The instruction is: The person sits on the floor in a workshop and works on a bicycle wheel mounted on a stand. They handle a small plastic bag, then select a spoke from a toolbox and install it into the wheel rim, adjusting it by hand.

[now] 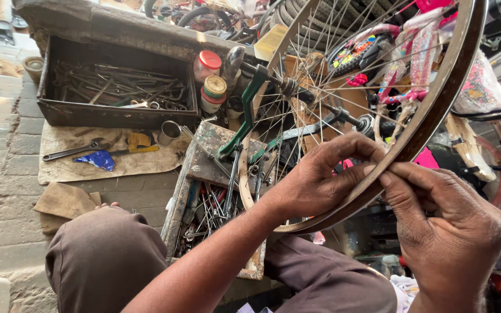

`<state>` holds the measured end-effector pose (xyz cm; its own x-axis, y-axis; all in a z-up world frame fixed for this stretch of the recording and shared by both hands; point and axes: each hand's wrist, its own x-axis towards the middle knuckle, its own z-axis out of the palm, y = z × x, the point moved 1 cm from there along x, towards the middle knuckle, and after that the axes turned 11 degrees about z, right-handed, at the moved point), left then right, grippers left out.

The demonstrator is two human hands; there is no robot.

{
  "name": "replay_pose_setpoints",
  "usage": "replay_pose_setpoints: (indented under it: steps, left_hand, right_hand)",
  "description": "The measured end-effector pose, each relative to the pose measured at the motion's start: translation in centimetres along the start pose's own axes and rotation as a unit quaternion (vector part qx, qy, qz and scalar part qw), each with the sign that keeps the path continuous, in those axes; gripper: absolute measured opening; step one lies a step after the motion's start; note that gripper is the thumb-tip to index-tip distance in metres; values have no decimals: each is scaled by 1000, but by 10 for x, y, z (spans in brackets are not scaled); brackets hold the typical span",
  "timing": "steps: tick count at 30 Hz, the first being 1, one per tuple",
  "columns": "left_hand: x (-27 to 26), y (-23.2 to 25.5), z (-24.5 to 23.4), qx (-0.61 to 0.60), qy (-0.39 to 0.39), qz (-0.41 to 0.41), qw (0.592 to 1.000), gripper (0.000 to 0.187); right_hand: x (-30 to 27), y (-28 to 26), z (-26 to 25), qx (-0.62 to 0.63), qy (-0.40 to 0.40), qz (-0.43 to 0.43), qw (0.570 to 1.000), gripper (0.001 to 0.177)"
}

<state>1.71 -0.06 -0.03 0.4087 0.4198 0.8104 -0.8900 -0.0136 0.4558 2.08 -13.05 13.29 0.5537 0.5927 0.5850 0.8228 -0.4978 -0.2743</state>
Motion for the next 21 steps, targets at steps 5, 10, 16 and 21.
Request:
replay_pose_setpoints:
  steps: [5,10,16,21]
  left_hand:
    - [-3,1,1,7,14,14,1000,18]
    - [-2,1,2,-3,20,-3,1000,17]
    - [-4,0,2,-74,26,-44,996,22]
    - [-5,5,-1,-10,14,-1,1000,17]
  right_hand:
    - [-12,11,13,63,34,17,997,15]
    - [-26,15,18,-14,84,-87,993,15]
    - [-21,10,11,30,41,-14,999,15]
    - [-15,5,11,39,31,-20,999,15]
